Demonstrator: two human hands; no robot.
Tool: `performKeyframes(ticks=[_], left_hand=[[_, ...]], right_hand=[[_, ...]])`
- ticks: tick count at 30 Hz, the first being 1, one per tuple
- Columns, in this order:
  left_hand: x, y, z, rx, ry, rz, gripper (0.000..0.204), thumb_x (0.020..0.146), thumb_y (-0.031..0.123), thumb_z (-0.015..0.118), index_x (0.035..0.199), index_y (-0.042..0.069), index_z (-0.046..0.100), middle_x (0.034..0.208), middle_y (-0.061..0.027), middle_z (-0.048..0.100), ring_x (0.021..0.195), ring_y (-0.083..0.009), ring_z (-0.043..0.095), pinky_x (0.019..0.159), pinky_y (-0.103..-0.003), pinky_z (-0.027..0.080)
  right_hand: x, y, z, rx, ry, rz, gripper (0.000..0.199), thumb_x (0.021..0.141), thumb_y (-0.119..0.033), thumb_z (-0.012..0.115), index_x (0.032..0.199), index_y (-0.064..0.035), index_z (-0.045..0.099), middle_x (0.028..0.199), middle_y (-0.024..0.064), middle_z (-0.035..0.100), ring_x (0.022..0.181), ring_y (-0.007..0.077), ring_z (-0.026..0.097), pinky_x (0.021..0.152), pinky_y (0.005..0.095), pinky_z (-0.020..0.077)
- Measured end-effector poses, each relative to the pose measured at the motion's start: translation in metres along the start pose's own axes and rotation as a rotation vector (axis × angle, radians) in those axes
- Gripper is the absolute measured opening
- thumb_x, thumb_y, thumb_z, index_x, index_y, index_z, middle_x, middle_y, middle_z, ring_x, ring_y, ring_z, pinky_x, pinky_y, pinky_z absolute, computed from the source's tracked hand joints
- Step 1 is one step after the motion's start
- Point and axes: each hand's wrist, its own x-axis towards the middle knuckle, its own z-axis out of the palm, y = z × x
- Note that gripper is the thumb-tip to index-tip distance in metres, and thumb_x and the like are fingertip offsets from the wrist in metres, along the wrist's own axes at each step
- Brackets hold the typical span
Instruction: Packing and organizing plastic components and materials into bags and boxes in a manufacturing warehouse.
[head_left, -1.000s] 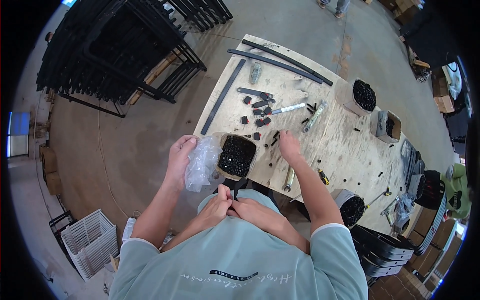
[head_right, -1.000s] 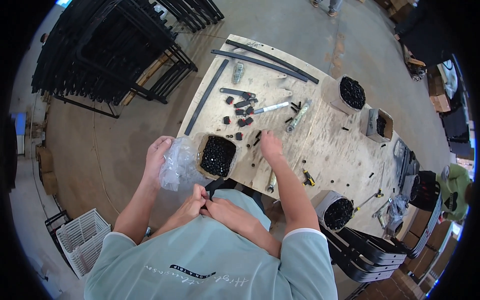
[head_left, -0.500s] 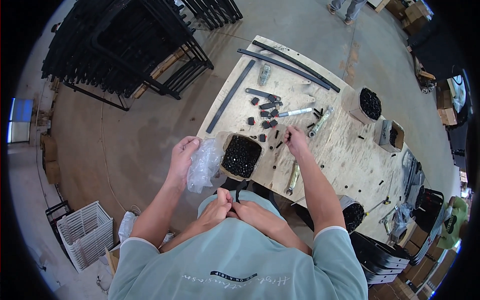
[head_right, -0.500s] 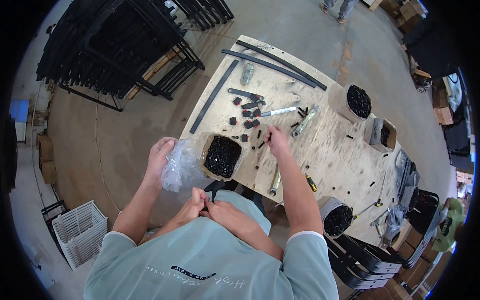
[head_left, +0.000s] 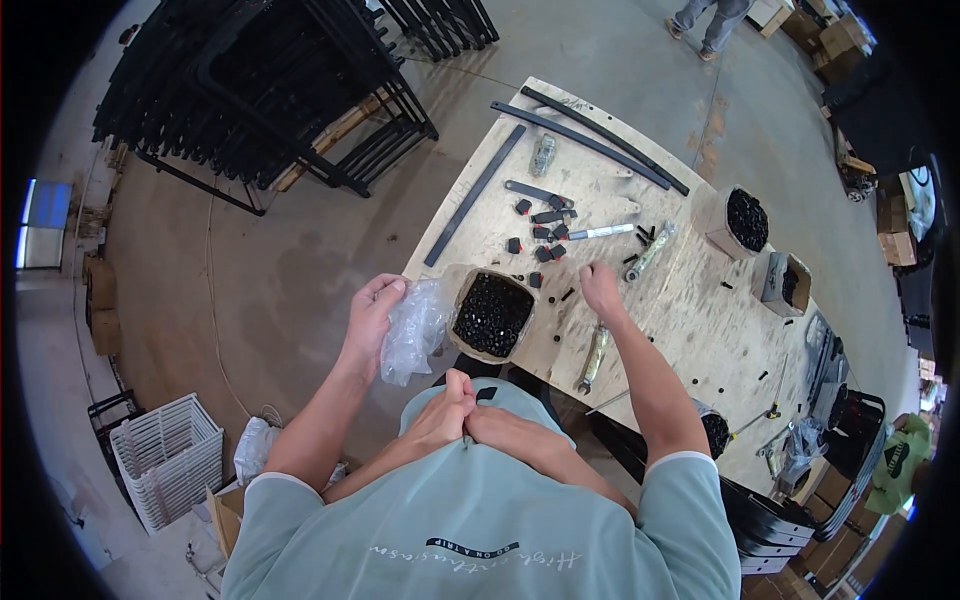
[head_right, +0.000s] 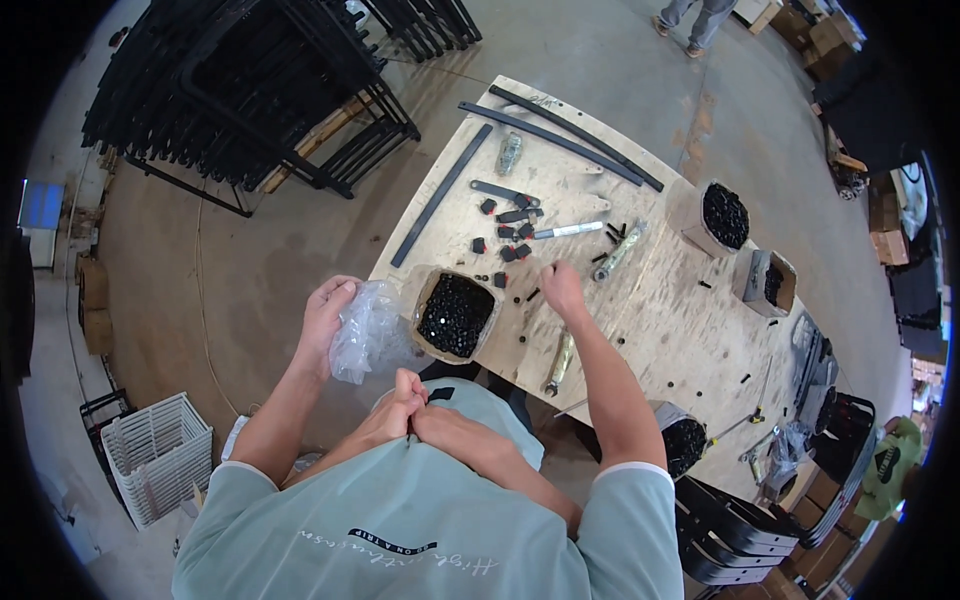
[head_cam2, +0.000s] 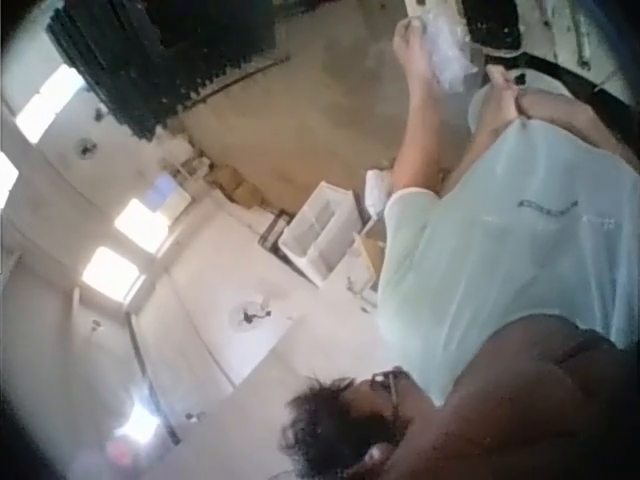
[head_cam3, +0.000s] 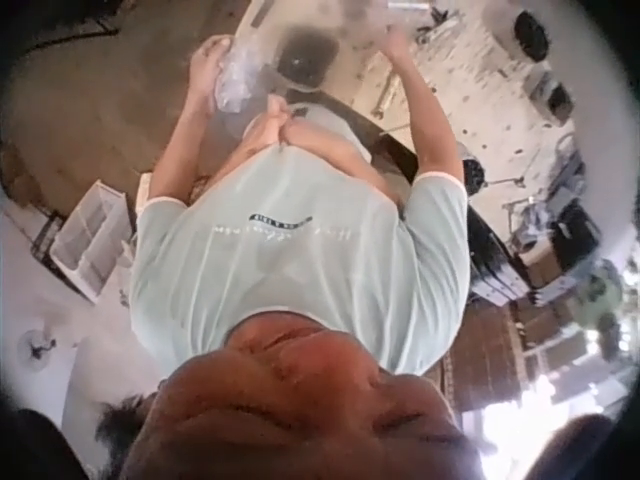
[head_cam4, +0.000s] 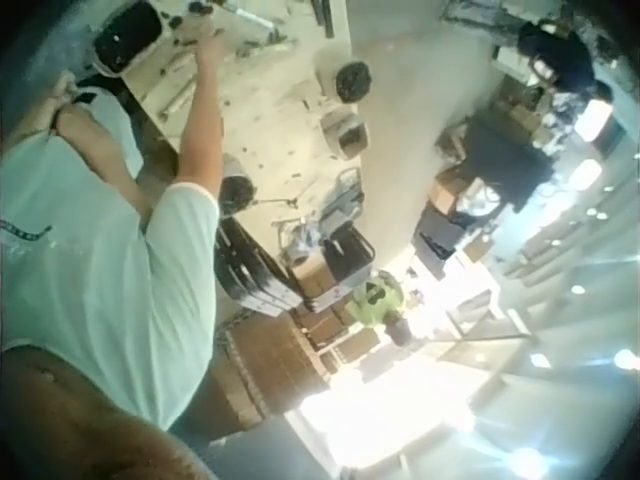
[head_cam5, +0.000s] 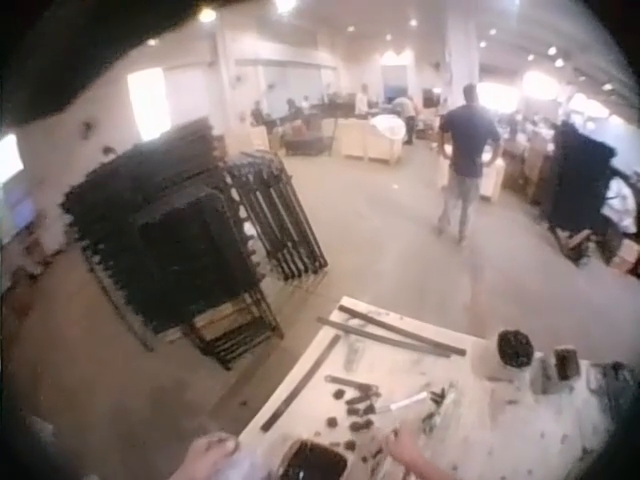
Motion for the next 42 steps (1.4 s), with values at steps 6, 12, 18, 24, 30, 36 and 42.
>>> performKeyframes(ticks=[6,12,18,24,30,36,42], left_hand=[[0.018,-0.052,0.018,0.08,0.012,0.046,0.018,0.087,0.02,0.059,0.089,0.002,0.061,0.082,-0.0019,0.059,0.074,-0.0102,0.053,0.066,-0.026,0.045],[0.049,-0.079,0.028,0.028,0.007,0.078,0.02,0.086,0.019,0.058,0.093,0.001,0.062,0.083,-0.0035,0.059,0.075,-0.0114,0.054,0.066,-0.026,0.045],[0.068,-0.1,0.038,-0.031,0.05,0.081,0.018,0.085,0.017,0.06,0.094,0.001,0.062,0.083,-0.0042,0.061,0.076,-0.0123,0.056,0.07,-0.026,0.046],[0.088,-0.113,0.051,-0.001,0.02,0.091,0.018,0.086,0.017,0.06,0.095,0.002,0.062,0.086,-0.005,0.062,0.08,-0.013,0.056,0.072,-0.027,0.047],[0.106,-0.12,0.06,0.068,0.001,0.151,0.028,0.084,0.024,0.061,0.1,0.001,0.065,0.088,-0.005,0.064,0.081,-0.0119,0.055,0.073,-0.026,0.044],[0.106,-0.125,0.047,0.08,0.028,0.167,0.028,0.084,0.024,0.061,0.099,0.0,0.064,0.087,-0.0048,0.063,0.08,-0.011,0.054,0.072,-0.026,0.044],[0.086,-0.121,0.032,0.042,0.043,0.152,0.025,0.084,0.023,0.061,0.097,0.001,0.064,0.087,-0.0052,0.063,0.08,-0.0114,0.055,0.071,-0.026,0.045]], right_hand=[[-0.016,0.047,0.043,-0.283,-0.163,0.008,0.045,0.09,-0.038,0.044,0.091,0.0015,0.065,0.094,0.0256,0.063,0.089,0.0404,0.061,0.079,0.0486,0.0485],[0.01,0.068,0.063,-0.429,-0.206,0.038,0.037,0.088,-0.032,0.046,0.094,-0.0013,0.064,0.1,0.0209,0.064,0.095,0.0365,0.062,0.082,0.0461,0.0493],[0.022,0.067,0.044,-0.572,-0.263,-0.173,0.042,0.091,-0.038,0.045,0.096,-0.0003,0.063,0.099,0.0211,0.065,0.093,0.0363,0.063,0.081,0.0459,0.0498],[0.031,0.078,0.019,-0.528,-0.33,-0.194,0.038,0.091,-0.035,0.046,0.098,0.0,0.061,0.099,0.0239,0.063,0.095,0.0373,0.061,0.082,0.0464,0.0488],[0.036,0.065,-0.005,-0.539,-0.236,-0.08,0.035,0.091,-0.034,0.048,0.098,-0.0015,0.06,0.097,0.0227,0.064,0.093,0.0377,0.062,0.081,0.0465,0.0488],[0.07,0.112,0.013,-0.522,-0.127,-0.041,0.033,0.092,-0.033,0.047,0.098,-0.0026,0.059,0.092,0.0218,0.065,0.09,0.0377,0.063,0.079,0.047,0.0489],[0.076,0.133,0.022,-0.673,-0.201,-0.365,0.025,0.092,-0.027,0.043,0.096,-0.0045,0.054,0.09,0.0193,0.066,0.084,0.0354,0.065,0.072,0.0464,0.0509]])
